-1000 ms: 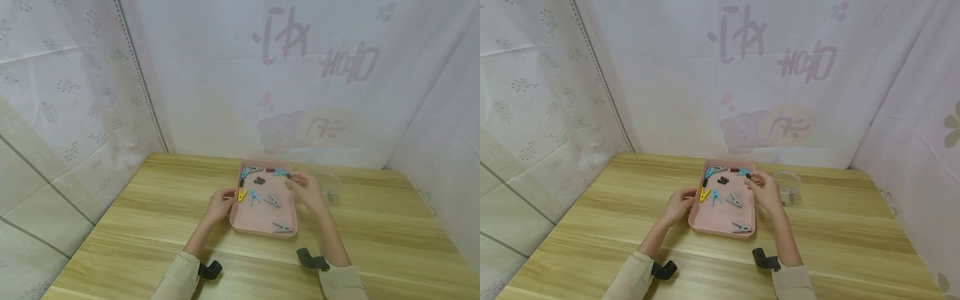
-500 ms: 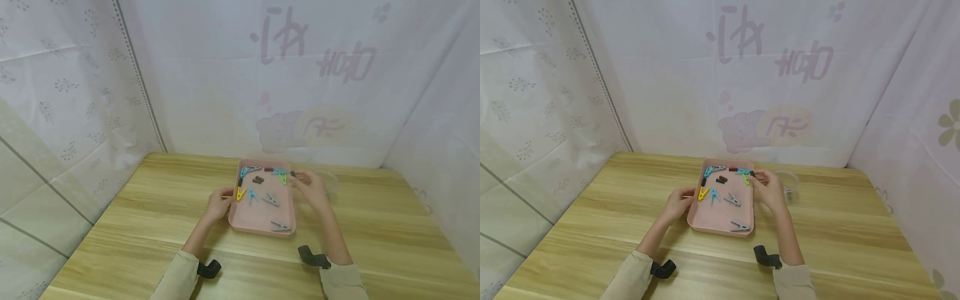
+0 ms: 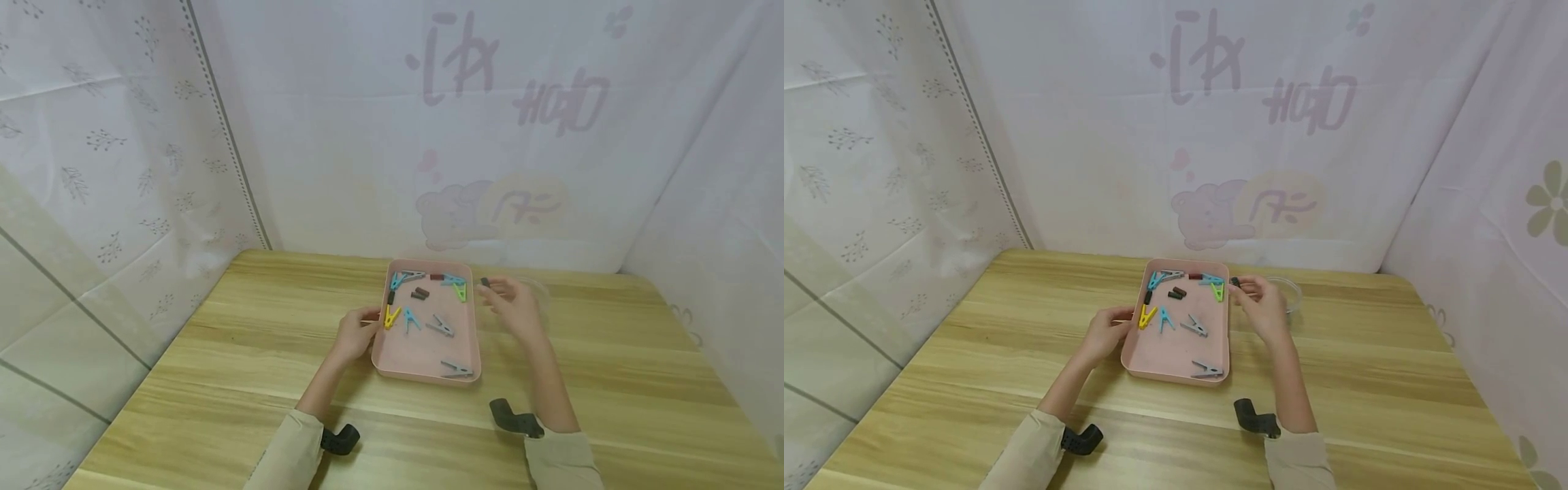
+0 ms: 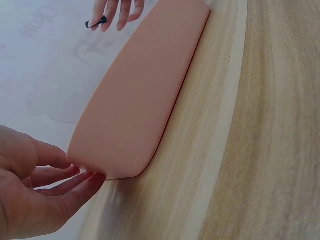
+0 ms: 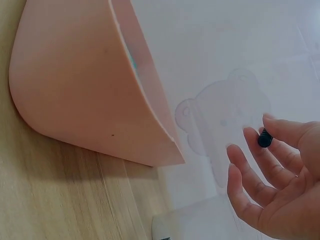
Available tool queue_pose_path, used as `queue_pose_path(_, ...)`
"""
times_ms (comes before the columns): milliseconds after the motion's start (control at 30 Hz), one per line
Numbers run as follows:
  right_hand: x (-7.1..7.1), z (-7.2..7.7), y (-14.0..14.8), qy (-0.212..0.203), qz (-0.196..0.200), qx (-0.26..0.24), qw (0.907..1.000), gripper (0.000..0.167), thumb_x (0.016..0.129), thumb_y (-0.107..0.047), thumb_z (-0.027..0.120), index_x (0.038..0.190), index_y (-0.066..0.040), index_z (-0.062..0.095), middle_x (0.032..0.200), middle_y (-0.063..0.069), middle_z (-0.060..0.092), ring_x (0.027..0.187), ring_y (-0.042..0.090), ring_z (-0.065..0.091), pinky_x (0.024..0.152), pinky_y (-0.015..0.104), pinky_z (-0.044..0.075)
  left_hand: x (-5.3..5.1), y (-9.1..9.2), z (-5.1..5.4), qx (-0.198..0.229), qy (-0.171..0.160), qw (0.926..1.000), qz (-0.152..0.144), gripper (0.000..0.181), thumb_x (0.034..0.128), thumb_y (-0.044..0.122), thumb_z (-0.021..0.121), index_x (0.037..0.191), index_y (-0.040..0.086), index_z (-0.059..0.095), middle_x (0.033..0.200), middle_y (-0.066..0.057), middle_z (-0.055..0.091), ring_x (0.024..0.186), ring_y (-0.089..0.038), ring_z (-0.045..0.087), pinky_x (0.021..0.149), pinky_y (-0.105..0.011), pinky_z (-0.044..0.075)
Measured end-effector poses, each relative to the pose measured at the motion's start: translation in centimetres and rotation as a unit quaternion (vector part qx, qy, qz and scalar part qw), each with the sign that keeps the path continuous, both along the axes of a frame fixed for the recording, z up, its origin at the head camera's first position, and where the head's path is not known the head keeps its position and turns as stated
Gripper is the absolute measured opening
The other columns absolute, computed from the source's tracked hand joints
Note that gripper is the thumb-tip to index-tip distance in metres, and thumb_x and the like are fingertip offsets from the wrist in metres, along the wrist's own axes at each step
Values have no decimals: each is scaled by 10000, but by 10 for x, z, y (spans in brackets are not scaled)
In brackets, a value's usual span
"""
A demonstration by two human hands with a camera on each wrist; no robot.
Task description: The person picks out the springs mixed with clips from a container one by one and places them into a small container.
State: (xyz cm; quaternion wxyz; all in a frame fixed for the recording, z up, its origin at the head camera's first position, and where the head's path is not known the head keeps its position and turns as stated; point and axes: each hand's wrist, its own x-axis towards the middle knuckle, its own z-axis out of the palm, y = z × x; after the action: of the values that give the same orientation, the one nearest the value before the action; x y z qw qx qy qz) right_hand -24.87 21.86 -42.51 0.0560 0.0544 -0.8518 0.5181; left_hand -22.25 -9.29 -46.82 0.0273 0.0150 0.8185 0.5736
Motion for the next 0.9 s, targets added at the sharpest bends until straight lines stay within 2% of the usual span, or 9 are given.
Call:
queue_pose_path(233,2,2,4,96,6,-7,10000,465,1064,-235,656,1383,96,580,1295,336,665,1038,369,738,823,267,630,0,1,1,-12,0,10000,-6,361,1039,9,583,1374,-119,622,1284,-282,678,1177,-414,698,931,-428,631)
queue_pose_path(500,4,4,9,147,-22,-160,9998,475,1062,-226,660,1388,108,574,1296,358,650,918,135,733,824,231,626,1,1,2,-5,-1,10000,34,357,1036,9,588,1365,-125,625,1273,-289,678,1167,-422,700,923,-423,633)
queue_pose_path(767,6,4,13,323,-203,8,9993,445,1050,-218,679,1341,111,611,1252,353,676,854,111,739,782,218,621,2,0,2,26,4,10000,53,357,1031,2,591,1360,-131,625,1265,-291,680,1163,-424,703,918,-416,635)
queue_pose_path(900,6,5,17,237,-307,106,9992,470,1058,-254,666,1363,97,600,1279,343,672,845,65,716,773,196,593,2,0,2,79,-21,10000,39,361,1036,8,586,1366,-133,618,1275,-292,673,1173,-427,697,920,-419,635)
